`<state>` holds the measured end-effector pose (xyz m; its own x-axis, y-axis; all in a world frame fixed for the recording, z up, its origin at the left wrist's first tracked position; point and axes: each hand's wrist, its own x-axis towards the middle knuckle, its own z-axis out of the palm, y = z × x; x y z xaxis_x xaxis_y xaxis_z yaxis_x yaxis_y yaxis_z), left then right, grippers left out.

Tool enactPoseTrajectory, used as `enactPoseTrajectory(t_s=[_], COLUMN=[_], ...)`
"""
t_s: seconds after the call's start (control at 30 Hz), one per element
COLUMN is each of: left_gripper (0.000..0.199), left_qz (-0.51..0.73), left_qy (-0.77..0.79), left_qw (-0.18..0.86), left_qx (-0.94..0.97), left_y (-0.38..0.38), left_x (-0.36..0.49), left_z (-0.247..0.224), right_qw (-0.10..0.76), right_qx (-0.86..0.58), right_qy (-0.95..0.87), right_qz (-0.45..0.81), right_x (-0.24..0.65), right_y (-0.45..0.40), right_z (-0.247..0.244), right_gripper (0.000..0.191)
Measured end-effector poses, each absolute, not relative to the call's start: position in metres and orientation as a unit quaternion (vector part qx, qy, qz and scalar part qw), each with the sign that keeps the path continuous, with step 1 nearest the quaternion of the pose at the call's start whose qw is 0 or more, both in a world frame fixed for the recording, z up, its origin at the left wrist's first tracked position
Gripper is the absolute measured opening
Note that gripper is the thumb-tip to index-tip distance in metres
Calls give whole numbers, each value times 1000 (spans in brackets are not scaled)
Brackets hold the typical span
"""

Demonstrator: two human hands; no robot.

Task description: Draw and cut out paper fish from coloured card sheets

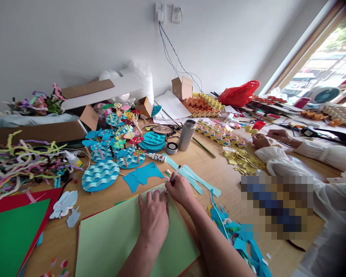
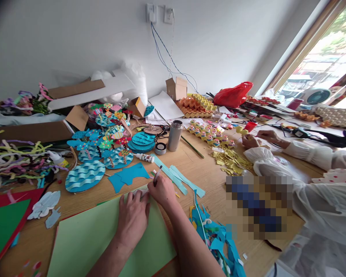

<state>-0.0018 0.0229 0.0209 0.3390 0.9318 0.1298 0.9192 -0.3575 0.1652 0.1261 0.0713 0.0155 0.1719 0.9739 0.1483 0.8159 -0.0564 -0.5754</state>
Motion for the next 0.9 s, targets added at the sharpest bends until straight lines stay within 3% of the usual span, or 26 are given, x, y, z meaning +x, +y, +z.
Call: enactPoseTrajectory(t_s=[0.9], left_gripper=[30], left_qz=[100], left_qy=[566], left_qw=[55], left_qx=[816], left_y=[23], left_x=[-2], left_z=[23], right_qw=[253], right_qx=[-720], right_qy=[-632], right_qz=[136], right_x=[128], right_y=[71], right_z=[15], right_gripper=[20])
